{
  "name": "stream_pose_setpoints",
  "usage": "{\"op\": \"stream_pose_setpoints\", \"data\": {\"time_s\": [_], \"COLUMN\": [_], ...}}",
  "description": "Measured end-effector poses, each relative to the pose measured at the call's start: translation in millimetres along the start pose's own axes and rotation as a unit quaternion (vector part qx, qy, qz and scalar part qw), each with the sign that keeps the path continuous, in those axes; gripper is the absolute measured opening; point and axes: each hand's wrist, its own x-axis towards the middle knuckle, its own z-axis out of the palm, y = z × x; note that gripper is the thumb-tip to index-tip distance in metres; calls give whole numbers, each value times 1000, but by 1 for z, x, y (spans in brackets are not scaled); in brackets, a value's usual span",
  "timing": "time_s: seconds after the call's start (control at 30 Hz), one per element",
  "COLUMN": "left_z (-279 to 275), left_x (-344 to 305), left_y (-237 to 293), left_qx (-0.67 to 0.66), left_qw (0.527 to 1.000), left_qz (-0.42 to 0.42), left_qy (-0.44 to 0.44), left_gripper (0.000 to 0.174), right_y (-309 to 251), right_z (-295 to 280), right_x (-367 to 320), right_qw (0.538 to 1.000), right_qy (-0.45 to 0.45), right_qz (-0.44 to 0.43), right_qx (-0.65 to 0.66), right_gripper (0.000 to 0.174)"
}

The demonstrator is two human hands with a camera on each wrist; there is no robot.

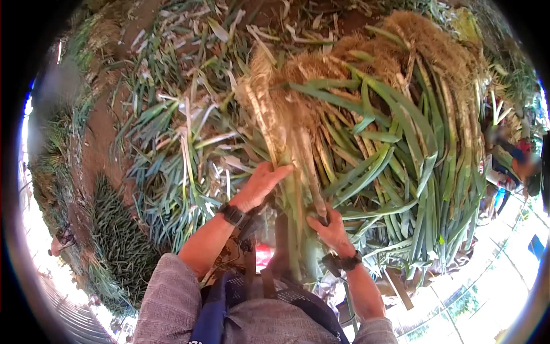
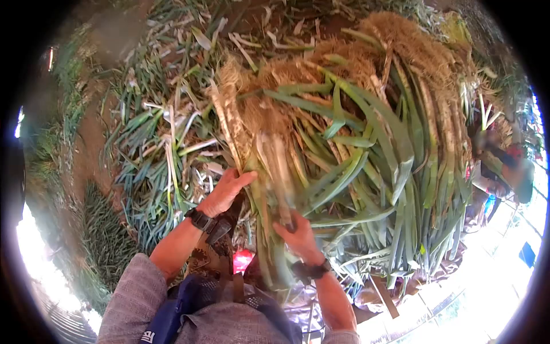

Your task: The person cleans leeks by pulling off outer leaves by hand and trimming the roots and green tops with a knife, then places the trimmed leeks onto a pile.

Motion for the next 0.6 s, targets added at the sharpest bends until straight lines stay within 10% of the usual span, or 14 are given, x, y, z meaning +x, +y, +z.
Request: {"op": "stream_pose_setpoints", "data": {"time_s": [0.17, 0.3, 0.33, 0.43, 0.5, 0.6], "left_z": [-5, -32, -44, -161, -196, -134], "left_x": [5, 26, 35, 130, 166, 87], "left_y": [90, 127, 134, 109, 87, 119], "left_qx": [30, 275, 255, 113, 484, 530], "left_qw": [999, 961, 963, 946, 646, 678], "left_qz": [-14, 29, 78, 130, 101, 332], "left_qy": [29, -2, 39, 273, 582, 387], "left_gripper": [40, 52, 54, 65, 63, 52], "right_y": [-45, -64, -87, -66, -60, -40], "right_z": [11, 5, -4, -28, -36, -43], "right_x": [-1, 2, -7, -19, -33, -40], "right_qw": [990, 993, 997, 993, 990, 995], "right_qy": [-13, -34, 18, 53, 80, 63], "right_qz": [-142, -28, 64, -35, -16, 4], "right_qx": [1, 111, 42, 102, 116, 74], "right_gripper": [56, 54, 47, 37, 32, 34]}}
